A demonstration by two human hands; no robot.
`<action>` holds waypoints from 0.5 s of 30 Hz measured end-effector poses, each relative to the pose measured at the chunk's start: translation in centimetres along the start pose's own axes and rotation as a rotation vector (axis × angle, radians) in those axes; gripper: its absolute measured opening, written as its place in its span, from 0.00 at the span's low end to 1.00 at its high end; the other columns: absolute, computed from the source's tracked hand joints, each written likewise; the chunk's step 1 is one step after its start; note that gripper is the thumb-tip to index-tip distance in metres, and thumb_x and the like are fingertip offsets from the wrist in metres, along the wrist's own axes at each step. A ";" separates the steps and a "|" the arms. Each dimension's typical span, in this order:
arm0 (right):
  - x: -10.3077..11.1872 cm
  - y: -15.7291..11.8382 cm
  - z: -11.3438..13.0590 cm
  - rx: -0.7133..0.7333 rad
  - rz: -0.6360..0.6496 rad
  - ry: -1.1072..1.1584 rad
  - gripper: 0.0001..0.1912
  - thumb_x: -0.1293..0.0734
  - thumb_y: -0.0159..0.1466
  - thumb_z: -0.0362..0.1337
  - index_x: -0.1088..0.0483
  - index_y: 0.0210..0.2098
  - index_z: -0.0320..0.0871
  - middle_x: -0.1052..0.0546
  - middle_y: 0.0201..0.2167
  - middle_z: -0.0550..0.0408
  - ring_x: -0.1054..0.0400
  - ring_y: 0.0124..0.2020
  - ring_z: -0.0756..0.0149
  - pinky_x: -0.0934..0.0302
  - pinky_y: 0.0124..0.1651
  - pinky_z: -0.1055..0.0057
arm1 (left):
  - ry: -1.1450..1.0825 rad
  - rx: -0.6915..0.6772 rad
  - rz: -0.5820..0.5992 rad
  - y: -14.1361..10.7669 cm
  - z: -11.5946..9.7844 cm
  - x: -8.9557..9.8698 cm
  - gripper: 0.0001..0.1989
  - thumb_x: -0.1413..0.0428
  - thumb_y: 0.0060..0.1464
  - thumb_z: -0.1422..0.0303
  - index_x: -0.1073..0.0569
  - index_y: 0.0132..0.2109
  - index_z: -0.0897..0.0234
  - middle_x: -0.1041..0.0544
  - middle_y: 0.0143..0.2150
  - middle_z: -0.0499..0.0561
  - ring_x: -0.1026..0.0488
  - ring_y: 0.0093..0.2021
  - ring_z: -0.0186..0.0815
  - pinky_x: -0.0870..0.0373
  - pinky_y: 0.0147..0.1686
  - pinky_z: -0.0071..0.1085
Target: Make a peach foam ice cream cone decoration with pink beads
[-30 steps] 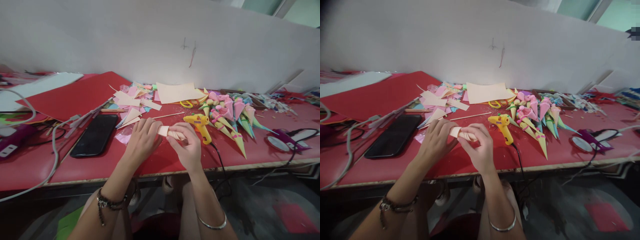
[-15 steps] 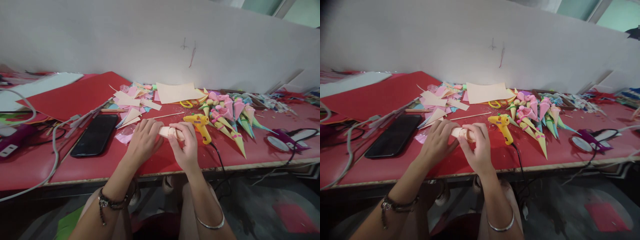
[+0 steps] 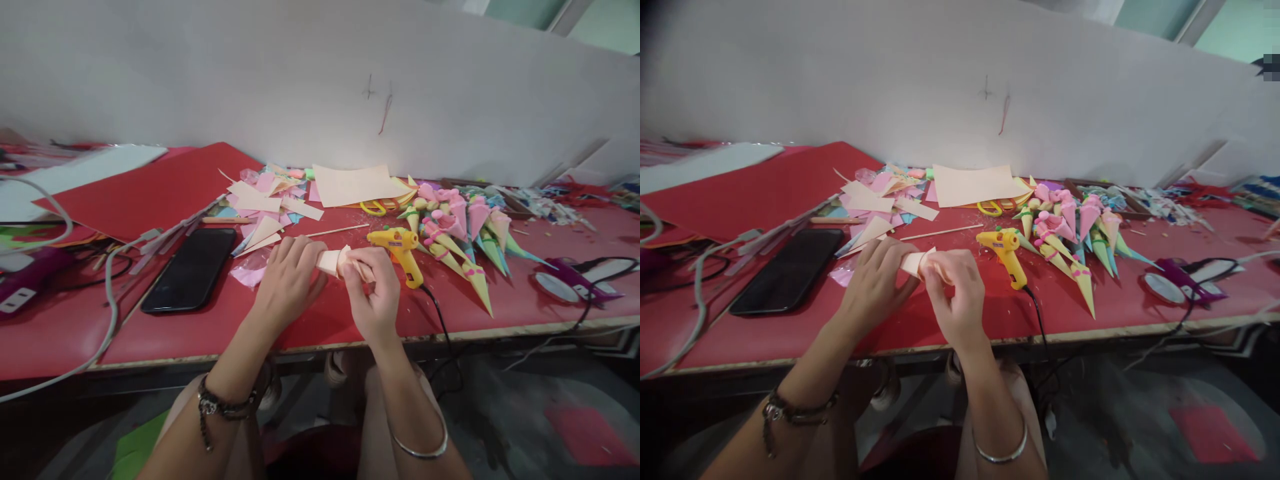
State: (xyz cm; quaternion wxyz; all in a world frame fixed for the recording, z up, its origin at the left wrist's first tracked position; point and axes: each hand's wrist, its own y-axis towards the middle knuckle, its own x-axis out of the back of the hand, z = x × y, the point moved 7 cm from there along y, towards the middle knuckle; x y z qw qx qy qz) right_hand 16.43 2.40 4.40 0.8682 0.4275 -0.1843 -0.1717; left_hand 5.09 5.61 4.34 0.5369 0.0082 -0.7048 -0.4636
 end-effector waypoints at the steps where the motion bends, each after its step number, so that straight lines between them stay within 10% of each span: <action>1: 0.0 0.0 0.0 -0.008 -0.002 0.001 0.05 0.41 0.61 0.32 0.34 0.35 0.47 0.31 0.31 0.56 0.36 0.34 0.68 0.38 0.37 0.68 | 0.007 0.003 0.002 0.0 0.0 0.0 0.09 0.51 0.51 0.70 0.37 0.41 0.65 0.31 0.35 0.55 0.37 0.36 0.42 0.39 0.35 0.37; 15: -0.1 -0.1 0.0 -0.076 -0.036 -0.004 0.04 0.39 0.59 0.33 0.34 0.34 0.44 0.31 0.31 0.55 0.35 0.35 0.67 0.37 0.38 0.67 | 0.138 0.034 -0.080 0.1 -0.4 0.8 0.06 0.52 0.53 0.68 0.36 0.39 0.64 0.31 0.33 0.56 0.39 0.34 0.43 0.41 0.33 0.37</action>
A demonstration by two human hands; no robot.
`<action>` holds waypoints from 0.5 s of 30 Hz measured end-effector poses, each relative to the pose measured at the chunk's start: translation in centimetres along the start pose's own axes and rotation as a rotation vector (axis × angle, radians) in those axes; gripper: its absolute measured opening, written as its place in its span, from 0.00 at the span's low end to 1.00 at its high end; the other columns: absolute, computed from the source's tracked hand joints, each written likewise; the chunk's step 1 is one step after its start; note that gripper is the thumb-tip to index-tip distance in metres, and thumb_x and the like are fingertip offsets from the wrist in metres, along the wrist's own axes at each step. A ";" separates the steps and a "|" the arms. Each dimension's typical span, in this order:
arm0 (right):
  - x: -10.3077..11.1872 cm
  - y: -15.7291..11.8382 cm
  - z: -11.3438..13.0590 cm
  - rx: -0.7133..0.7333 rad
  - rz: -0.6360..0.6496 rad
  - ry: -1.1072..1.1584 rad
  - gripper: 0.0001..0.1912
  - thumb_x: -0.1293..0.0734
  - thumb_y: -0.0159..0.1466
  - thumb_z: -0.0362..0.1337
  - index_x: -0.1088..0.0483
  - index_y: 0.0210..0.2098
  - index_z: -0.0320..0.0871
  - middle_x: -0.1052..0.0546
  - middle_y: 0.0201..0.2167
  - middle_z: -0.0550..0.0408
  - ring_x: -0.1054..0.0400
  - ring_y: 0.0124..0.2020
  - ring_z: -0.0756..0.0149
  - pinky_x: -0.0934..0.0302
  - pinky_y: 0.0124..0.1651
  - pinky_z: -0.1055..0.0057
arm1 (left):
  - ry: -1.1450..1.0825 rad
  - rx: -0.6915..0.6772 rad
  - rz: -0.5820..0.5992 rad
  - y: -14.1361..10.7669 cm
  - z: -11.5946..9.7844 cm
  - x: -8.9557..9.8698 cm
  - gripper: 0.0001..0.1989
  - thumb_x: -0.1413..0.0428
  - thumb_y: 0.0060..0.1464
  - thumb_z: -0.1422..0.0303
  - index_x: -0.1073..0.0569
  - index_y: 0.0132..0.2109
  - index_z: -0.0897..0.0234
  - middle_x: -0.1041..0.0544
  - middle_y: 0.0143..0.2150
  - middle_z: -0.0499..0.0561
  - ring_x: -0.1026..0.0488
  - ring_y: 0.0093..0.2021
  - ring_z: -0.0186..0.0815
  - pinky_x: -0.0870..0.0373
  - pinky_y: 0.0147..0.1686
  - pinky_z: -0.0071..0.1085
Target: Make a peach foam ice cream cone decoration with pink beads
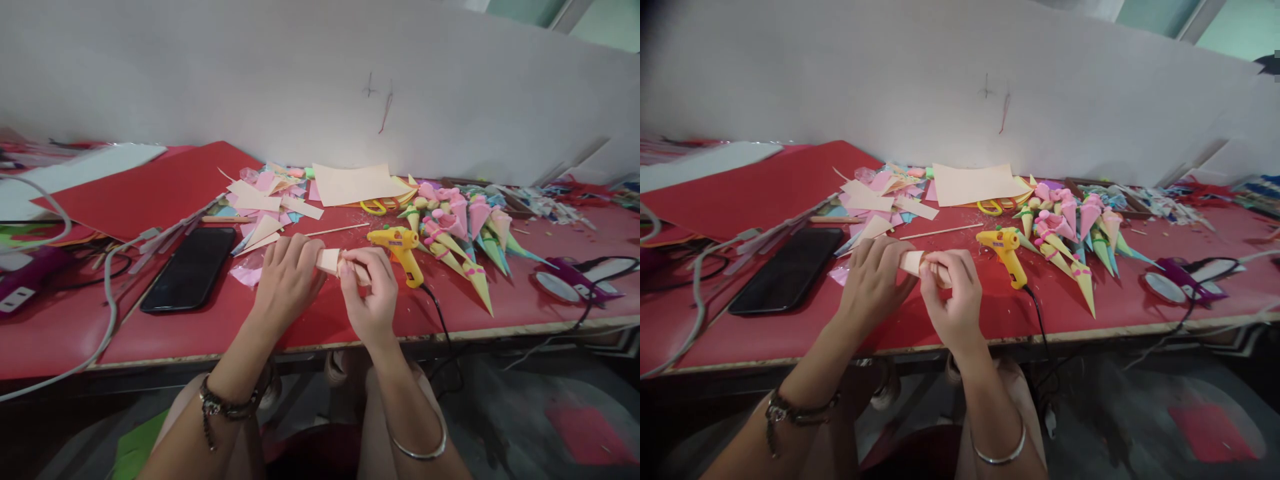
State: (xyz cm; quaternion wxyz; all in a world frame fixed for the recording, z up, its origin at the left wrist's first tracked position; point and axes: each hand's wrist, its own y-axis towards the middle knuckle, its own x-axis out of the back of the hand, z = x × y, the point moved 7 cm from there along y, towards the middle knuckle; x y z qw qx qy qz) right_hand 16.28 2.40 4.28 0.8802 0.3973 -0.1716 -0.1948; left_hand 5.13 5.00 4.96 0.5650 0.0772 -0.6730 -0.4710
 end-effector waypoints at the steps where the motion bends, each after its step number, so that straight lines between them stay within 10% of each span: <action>1: 0.0 0.0 0.0 -0.003 -0.002 -0.001 0.05 0.39 0.59 0.32 0.34 0.35 0.44 0.31 0.31 0.55 0.35 0.35 0.67 0.38 0.38 0.67 | 0.014 -0.003 -0.007 0.0 -0.1 0.1 0.06 0.51 0.53 0.68 0.36 0.39 0.64 0.31 0.33 0.56 0.38 0.34 0.43 0.41 0.33 0.37; 15: 0.1 0.0 -0.5 -0.057 -0.003 0.045 0.04 0.40 0.58 0.31 0.35 0.31 0.44 0.33 0.30 0.55 0.36 0.34 0.67 0.38 0.36 0.68 | -0.011 -0.013 -0.062 -0.4 -0.4 0.2 0.08 0.51 0.53 0.68 0.36 0.42 0.63 0.31 0.37 0.55 0.36 0.38 0.42 0.42 0.37 0.38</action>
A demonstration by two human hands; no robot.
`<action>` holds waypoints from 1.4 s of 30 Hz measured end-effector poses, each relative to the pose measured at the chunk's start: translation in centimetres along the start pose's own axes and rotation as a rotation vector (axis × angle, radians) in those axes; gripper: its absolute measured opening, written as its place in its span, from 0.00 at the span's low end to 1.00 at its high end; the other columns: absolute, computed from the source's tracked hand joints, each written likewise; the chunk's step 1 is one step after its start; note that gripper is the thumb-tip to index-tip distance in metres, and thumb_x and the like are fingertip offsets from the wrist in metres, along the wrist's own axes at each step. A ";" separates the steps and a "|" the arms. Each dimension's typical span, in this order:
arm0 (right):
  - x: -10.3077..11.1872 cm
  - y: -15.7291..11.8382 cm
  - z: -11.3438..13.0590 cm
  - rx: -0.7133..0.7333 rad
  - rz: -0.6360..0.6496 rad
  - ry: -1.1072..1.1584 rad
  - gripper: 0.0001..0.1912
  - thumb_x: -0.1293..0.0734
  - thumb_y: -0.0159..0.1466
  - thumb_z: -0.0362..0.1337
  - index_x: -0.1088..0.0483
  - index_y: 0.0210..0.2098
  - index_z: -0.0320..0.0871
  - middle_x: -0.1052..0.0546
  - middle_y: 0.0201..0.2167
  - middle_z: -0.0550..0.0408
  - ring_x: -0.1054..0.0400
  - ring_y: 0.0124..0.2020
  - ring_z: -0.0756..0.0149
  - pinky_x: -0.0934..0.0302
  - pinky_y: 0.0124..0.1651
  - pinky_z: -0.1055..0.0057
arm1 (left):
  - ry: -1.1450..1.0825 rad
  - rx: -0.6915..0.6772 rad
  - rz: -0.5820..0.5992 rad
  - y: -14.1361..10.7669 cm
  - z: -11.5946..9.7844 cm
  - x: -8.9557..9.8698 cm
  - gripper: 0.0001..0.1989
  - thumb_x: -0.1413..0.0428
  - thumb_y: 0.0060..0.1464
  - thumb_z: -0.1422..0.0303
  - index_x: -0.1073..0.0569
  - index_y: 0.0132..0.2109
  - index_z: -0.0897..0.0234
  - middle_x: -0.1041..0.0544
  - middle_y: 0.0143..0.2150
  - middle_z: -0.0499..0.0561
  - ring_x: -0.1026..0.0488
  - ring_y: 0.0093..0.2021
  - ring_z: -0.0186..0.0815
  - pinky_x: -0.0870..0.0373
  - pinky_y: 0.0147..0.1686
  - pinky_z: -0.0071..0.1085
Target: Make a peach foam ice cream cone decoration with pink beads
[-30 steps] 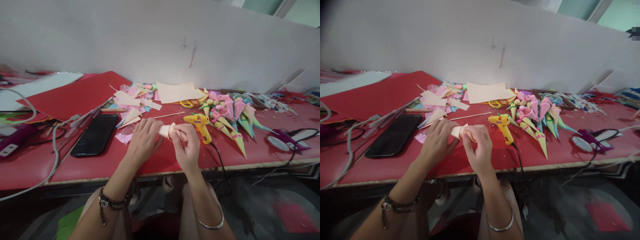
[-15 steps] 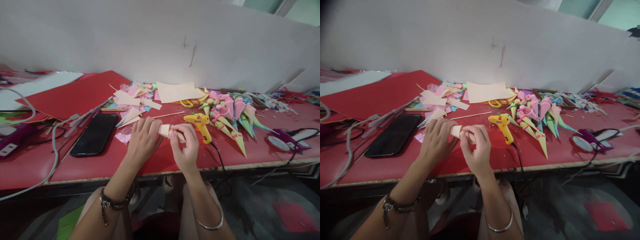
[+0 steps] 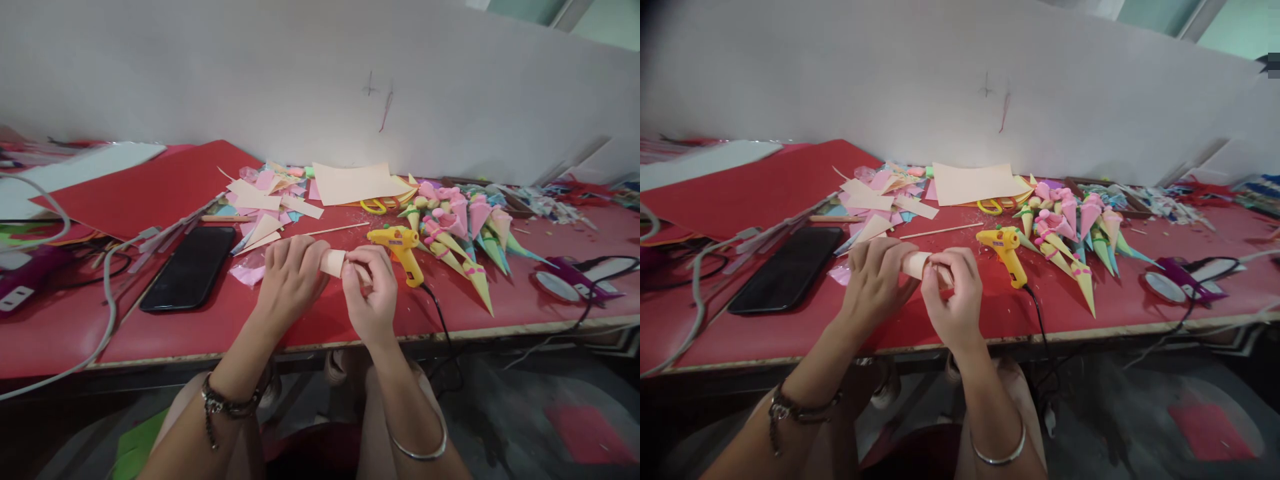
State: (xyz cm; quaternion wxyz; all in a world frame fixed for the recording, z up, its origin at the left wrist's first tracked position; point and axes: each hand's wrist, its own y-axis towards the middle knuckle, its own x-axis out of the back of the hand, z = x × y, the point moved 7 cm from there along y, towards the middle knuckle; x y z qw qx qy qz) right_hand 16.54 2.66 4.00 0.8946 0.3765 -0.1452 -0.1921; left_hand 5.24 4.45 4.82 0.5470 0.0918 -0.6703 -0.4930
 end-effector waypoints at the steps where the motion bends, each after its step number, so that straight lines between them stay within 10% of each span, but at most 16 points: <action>1: 0.0 0.0 -0.1 -0.014 -0.008 0.011 0.04 0.40 0.58 0.31 0.35 0.31 0.44 0.33 0.31 0.55 0.36 0.34 0.68 0.38 0.36 0.68 | -0.002 -0.003 -0.010 0.0 -0.1 0.1 0.09 0.50 0.53 0.68 0.36 0.43 0.63 0.30 0.37 0.55 0.36 0.38 0.42 0.42 0.37 0.38; 42: 0.0 0.0 -0.9 -0.161 -0.009 0.309 0.05 0.35 0.56 0.31 0.33 0.32 0.45 0.30 0.32 0.57 0.35 0.36 0.69 0.37 0.40 0.69 | 0.022 -0.030 -0.080 -0.2 -0.1 0.1 0.12 0.49 0.52 0.67 0.36 0.45 0.65 0.31 0.39 0.56 0.37 0.38 0.41 0.43 0.38 0.36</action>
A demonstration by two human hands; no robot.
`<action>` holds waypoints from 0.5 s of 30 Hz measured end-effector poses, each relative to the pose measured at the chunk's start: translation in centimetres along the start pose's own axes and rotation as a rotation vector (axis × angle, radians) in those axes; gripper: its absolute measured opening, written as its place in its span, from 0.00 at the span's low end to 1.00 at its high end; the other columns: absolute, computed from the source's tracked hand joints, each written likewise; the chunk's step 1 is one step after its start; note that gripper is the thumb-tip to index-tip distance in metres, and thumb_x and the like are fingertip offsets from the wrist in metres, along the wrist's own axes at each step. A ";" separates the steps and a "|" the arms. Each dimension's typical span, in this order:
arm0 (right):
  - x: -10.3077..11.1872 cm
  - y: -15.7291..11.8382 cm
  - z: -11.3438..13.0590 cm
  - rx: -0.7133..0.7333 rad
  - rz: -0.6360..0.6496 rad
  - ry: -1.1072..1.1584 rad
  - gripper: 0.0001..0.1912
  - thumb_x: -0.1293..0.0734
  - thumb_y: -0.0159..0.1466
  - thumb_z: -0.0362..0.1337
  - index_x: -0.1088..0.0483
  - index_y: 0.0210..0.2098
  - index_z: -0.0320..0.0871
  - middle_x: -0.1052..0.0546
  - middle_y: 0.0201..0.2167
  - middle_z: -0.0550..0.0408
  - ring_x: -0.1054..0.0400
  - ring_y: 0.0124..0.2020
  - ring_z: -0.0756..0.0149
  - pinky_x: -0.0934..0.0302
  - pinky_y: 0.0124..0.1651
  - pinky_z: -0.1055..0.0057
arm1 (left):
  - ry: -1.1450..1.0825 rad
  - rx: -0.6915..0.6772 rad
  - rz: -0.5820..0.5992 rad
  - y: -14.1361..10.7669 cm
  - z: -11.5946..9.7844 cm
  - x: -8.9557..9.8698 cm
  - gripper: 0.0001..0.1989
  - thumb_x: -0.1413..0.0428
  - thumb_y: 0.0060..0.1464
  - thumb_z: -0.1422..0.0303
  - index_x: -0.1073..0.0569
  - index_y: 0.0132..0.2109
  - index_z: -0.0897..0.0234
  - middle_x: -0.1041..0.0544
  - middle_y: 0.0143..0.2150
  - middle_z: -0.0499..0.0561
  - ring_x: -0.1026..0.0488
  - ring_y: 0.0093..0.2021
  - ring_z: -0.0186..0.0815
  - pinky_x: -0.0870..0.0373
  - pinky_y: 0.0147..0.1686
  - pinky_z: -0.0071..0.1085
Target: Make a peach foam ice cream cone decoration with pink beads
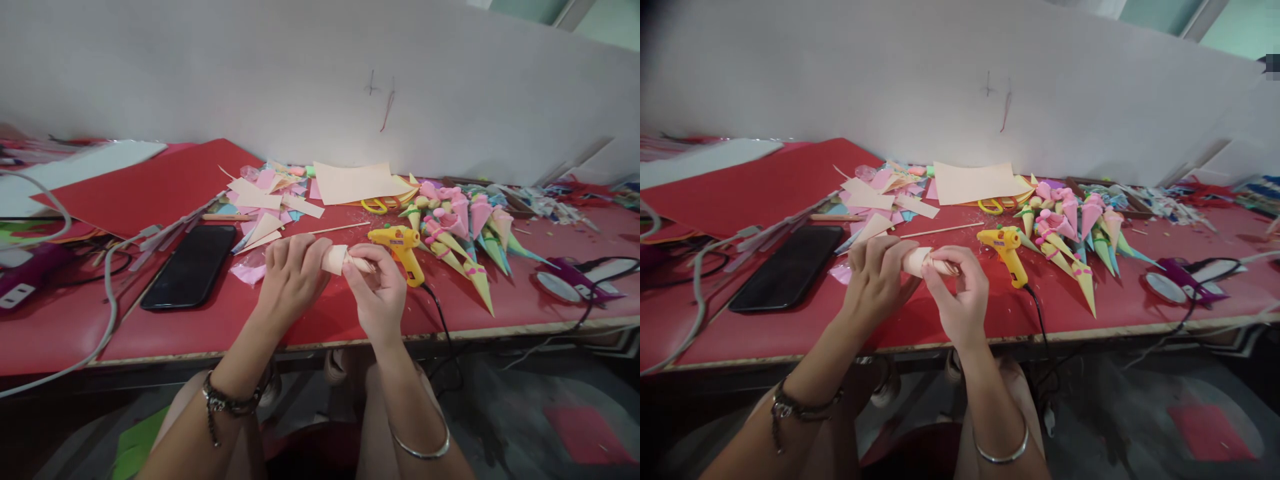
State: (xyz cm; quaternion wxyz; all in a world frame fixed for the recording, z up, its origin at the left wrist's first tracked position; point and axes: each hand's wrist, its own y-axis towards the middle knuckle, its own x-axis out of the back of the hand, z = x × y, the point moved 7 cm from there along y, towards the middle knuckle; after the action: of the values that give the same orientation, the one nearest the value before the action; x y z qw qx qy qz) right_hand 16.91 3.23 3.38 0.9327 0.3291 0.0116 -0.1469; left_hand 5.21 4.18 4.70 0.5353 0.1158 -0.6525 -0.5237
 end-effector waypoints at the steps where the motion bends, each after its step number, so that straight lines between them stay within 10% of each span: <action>1: 0.0 0.0 0.0 0.000 0.003 -0.006 0.04 0.35 0.56 0.31 0.33 0.32 0.44 0.30 0.32 0.57 0.35 0.36 0.69 0.38 0.40 0.69 | 0.001 -0.001 -0.002 0.0 0.0 0.0 0.12 0.49 0.52 0.67 0.36 0.45 0.65 0.31 0.39 0.56 0.37 0.39 0.41 0.43 0.38 0.37; 15: -0.1 -0.6 -0.3 -0.035 -0.111 -0.058 0.06 0.40 0.60 0.35 0.34 0.37 0.43 0.32 0.34 0.55 0.35 0.36 0.70 0.37 0.39 0.70 | 0.035 -0.009 -0.055 -0.2 -0.9 0.0 0.17 0.48 0.50 0.70 0.38 0.48 0.66 0.32 0.39 0.56 0.36 0.38 0.40 0.42 0.38 0.36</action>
State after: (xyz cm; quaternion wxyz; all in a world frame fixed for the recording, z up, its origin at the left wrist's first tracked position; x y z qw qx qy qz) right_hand 16.66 2.98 2.77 0.9286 0.3074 0.0054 -0.2075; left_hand 5.88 3.60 4.41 0.5326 0.1407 -0.6372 -0.5390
